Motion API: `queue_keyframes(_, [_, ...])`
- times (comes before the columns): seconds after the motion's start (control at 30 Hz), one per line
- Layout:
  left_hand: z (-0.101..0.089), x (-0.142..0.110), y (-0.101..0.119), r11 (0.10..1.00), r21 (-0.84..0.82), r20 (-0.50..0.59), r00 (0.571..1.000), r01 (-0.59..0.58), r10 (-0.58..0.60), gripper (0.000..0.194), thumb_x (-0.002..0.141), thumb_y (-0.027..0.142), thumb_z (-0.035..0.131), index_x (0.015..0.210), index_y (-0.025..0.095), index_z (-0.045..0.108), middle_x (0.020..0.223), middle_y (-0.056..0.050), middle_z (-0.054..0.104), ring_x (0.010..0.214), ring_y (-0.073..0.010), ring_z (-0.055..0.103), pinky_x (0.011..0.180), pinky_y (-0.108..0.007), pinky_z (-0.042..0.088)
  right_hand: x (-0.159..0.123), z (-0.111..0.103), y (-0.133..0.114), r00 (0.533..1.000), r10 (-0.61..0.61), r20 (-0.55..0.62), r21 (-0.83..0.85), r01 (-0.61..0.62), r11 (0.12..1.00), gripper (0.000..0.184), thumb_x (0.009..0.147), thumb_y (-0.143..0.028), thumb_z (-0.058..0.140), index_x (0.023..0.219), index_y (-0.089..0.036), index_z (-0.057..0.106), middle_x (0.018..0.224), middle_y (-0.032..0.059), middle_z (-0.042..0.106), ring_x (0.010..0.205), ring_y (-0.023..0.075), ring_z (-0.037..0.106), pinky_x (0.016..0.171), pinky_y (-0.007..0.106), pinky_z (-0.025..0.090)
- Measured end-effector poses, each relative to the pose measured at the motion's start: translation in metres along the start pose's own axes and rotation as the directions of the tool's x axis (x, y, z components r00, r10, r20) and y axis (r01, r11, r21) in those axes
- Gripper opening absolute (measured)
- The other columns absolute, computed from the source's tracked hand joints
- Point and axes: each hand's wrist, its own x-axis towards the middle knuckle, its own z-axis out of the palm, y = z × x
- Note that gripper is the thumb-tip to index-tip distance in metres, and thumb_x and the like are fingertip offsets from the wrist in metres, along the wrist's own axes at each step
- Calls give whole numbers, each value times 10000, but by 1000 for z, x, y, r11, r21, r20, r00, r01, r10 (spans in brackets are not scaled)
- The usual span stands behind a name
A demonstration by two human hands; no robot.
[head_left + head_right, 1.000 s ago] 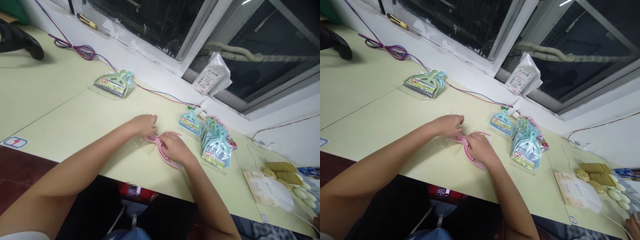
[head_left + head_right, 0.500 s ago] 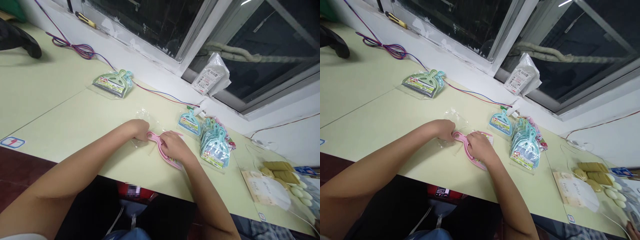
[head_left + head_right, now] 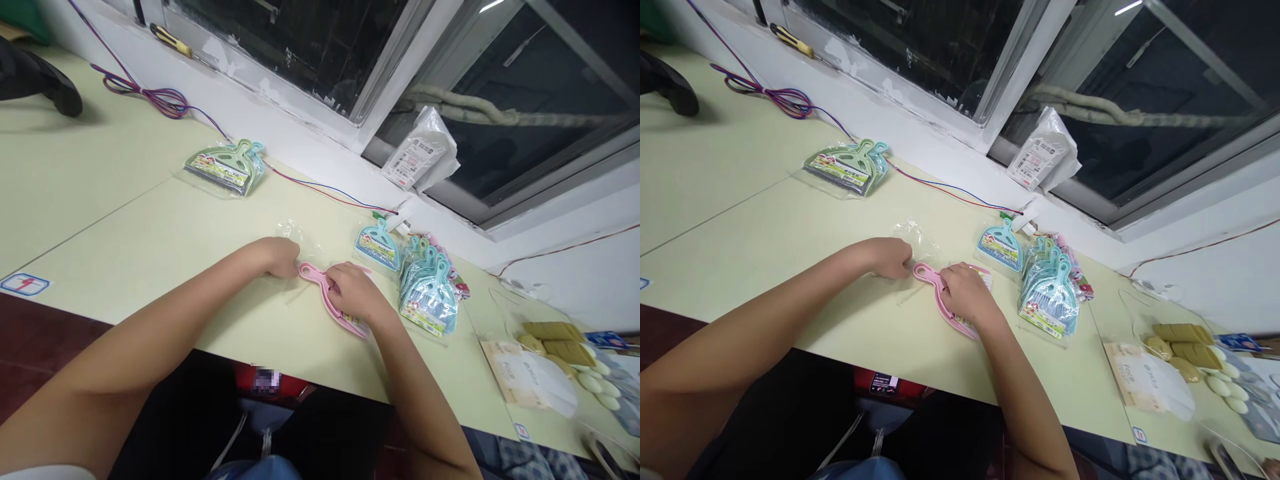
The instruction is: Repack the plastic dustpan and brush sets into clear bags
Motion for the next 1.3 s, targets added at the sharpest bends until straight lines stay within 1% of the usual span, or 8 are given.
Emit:
queue_keyframes(0.17, [-2, 3, -11, 997, -47, -98, 994, -62, 58, 270, 759, 445, 612, 777, 183, 677, 799, -121, 729, 638, -229, 602, 565, -330, 368, -1, -2, 0, 1000, 1, 6, -26, -1, 1000, 142, 861, -95, 511, 831, -196, 606, 908, 79, 687, 897, 229, 552, 825, 327, 388])
queue_keyframes(0.3, [1, 1, -6, 995, -49, -151, 985, -89, 81, 335, 812, 513, 596, 763, 189, 666, 767, -112, 707, 614, -217, 573, 568, -332, 342, 1, -5, -2, 1000, 11, 21, -48, -10, 999, 147, 863, -97, 516, 838, -193, 625, 917, 90, 694, 896, 237, 555, 826, 336, 389])
queue_keyframes(0.57, [7, 3, 2, 971, -14, -256, 939, -240, 229, 232, 814, 400, 611, 696, 200, 621, 680, -70, 653, 564, -187, 516, 560, -328, 286, 12, -11, -6, 1000, 6, 26, -79, -4, 997, 141, 843, -92, 534, 831, -191, 633, 892, 107, 694, 899, 257, 551, 812, 352, 389])
queue_keyframes(0.8, [9, 5, 1, 963, -22, -295, 922, -268, 250, 205, 823, 375, 588, 736, 197, 641, 689, -59, 667, 559, -177, 505, 548, -324, 275, 14, -10, -11, 999, -27, 29, -88, 30, 996, 123, 844, -113, 560, 845, -183, 661, 929, 123, 712, 963, 278, 575, 851, 367, 412])
queue_keyframes(0.93, [9, 7, 2, 943, -17, -290, 904, -333, 314, 215, 831, 387, 587, 790, 190, 663, 745, -68, 687, 596, -180, 531, 556, -316, 286, 17, -9, -14, 999, -36, 21, -75, 38, 996, 118, 855, -126, 564, 872, -184, 665, 949, 121, 721, 981, 278, 579, 866, 366, 416])
queue_keyframes(1.07, [11, 8, 2, 934, -21, -301, 894, -356, 333, 176, 835, 341, 571, 780, 194, 649, 749, -59, 683, 579, -171, 515, 548, -312, 292, 20, -8, -12, 1000, 17, 13, -58, -16, 998, 87, 870, -149, 558, 855, -197, 629, 891, 97, 709, 900, 258, 571, 785, 353, 408])
queue_keyframes(1.2, [13, 8, 3, 933, -18, -290, 895, -358, 338, 141, 821, 292, 565, 766, 198, 655, 712, -50, 670, 569, -172, 503, 558, -317, 294, 22, -8, -4, 995, 99, 2, -48, -99, 994, 66, 878, -173, 567, 833, -208, 601, 855, 85, 692, 907, 255, 571, 724, 338, 387])
queue_keyframes(1.3, [15, 10, 3, 927, -10, -299, 886, -375, 355, 132, 817, 271, 562, 736, 198, 637, 688, -48, 655, 562, -172, 490, 549, -319, 290, 25, -8, -2, 993, 116, -2, -30, -116, 993, 64, 874, -180, 573, 820, -208, 591, 851, 83, 689, 891, 247, 575, 710, 330, 378])
